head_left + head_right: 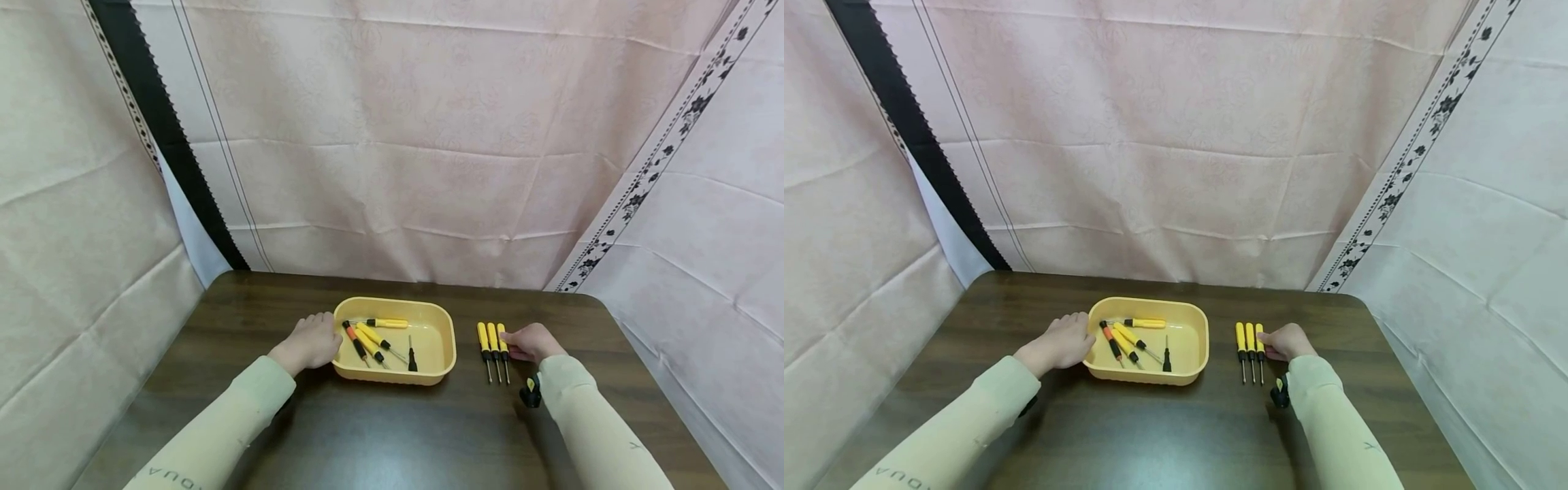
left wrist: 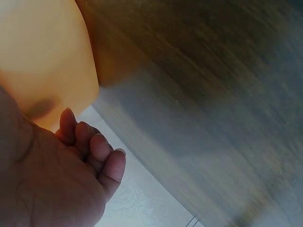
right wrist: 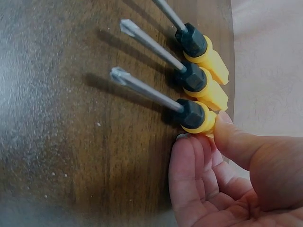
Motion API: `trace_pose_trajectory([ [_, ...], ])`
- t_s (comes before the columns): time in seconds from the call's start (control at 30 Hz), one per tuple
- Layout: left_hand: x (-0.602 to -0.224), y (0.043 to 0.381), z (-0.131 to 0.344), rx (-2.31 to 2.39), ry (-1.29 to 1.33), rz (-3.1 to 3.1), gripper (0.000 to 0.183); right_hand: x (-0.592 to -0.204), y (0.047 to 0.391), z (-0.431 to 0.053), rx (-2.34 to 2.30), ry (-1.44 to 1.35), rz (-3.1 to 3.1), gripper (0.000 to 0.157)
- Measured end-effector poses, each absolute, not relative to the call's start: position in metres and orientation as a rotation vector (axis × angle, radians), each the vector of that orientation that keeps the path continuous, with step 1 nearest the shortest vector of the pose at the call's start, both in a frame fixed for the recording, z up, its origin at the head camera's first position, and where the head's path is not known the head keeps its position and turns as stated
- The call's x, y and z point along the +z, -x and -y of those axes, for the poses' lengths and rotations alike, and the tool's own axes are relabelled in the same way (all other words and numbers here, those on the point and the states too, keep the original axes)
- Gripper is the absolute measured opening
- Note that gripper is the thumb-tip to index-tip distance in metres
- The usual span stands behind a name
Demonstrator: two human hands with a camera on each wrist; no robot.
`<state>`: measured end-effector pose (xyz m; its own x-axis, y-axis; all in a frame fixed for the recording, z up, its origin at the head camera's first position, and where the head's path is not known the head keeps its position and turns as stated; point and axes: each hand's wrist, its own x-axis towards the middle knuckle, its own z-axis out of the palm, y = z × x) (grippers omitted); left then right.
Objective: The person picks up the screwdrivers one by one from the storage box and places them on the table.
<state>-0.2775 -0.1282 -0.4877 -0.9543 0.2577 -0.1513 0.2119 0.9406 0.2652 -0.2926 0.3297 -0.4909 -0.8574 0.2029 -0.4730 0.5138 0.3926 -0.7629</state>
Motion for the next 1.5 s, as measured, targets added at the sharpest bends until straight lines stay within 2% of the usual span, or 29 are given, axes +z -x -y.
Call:
trace_pose_trajectory([
  [0.17, -0.490, 0.279, 0.127, 0.348, -0.355, -2.914, 0.048, -0.491, 0.290, -0.332, -1.457, -0.596, -2.337, 0.036],
  [0.77, -0.487, 0.278, 0.127, 0.371, -0.345, -2.900, 0.048, -0.469, 0.279, -0.322, -1.439, -0.430, -2.454, 0.070],
  [1.03, -0.487, 0.278, 0.128, 0.367, -0.338, -2.902, 0.049, -0.444, 0.275, -0.293, -1.470, -0.316, -2.474, 0.069],
  [1.5, -0.487, 0.277, 0.129, 0.379, -0.346, -2.899, 0.050, -0.421, 0.276, -0.253, -1.494, -0.200, -2.523, 0.068],
])
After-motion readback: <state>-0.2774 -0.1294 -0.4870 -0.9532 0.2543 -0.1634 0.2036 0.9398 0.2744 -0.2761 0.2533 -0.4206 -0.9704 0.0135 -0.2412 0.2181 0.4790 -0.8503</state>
